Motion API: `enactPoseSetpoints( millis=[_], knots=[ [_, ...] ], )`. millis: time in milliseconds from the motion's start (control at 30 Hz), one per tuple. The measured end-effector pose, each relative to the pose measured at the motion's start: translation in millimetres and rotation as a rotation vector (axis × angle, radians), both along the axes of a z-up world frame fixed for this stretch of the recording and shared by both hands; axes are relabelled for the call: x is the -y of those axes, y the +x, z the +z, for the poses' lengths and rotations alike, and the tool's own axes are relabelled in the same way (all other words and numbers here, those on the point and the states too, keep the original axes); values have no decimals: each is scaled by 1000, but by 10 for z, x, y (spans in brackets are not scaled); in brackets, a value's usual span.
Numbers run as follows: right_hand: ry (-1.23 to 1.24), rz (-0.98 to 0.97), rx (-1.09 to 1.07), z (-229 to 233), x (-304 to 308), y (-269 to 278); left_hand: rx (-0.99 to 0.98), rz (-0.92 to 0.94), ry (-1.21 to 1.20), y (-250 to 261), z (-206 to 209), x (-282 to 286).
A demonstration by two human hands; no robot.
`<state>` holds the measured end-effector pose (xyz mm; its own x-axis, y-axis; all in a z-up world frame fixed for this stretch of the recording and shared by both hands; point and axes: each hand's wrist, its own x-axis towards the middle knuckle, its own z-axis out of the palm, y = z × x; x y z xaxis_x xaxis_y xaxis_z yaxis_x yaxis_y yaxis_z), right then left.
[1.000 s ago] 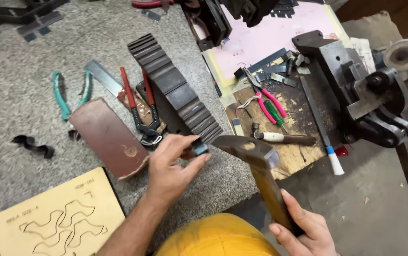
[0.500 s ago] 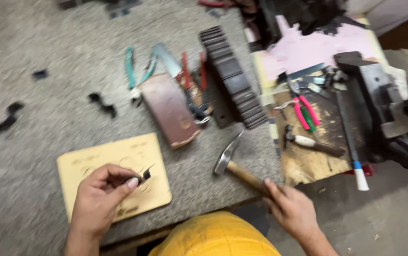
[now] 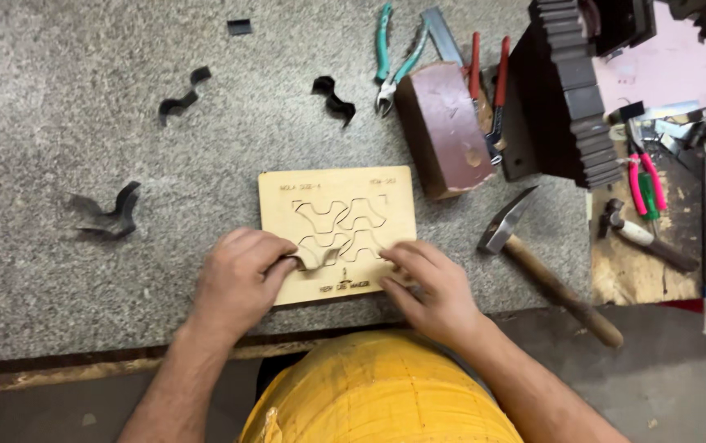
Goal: The person repeatedly picks up small metal pieces, compares them to a paper template, and hammers them on a metal track to shape them. The person uses a hammer and a metal track to bend the metal pieces into a curved form.
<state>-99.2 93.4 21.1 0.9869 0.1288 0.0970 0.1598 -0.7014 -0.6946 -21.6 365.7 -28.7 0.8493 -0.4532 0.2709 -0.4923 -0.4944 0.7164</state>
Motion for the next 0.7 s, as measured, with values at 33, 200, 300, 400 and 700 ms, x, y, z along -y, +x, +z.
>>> enactPoseSetpoints(
  millis=[33, 200, 300, 400, 700],
  knots=[
    [21, 7, -24, -26, -116, 101, 19, -39, 9, 30, -40, 29],
    [35, 36, 46, -106, -360, 321, 113, -164, -30, 89, -88, 65],
    [29, 17, 84, -207, -366, 301, 177, -197, -120, 97, -77, 26],
    [20, -5, 131, -295, -368, 261, 179, -223, -164, 127, -34, -5],
    [22, -13, 171, -301, -352, 290, 100, -301, -190, 280, 91, -11]
  ],
)
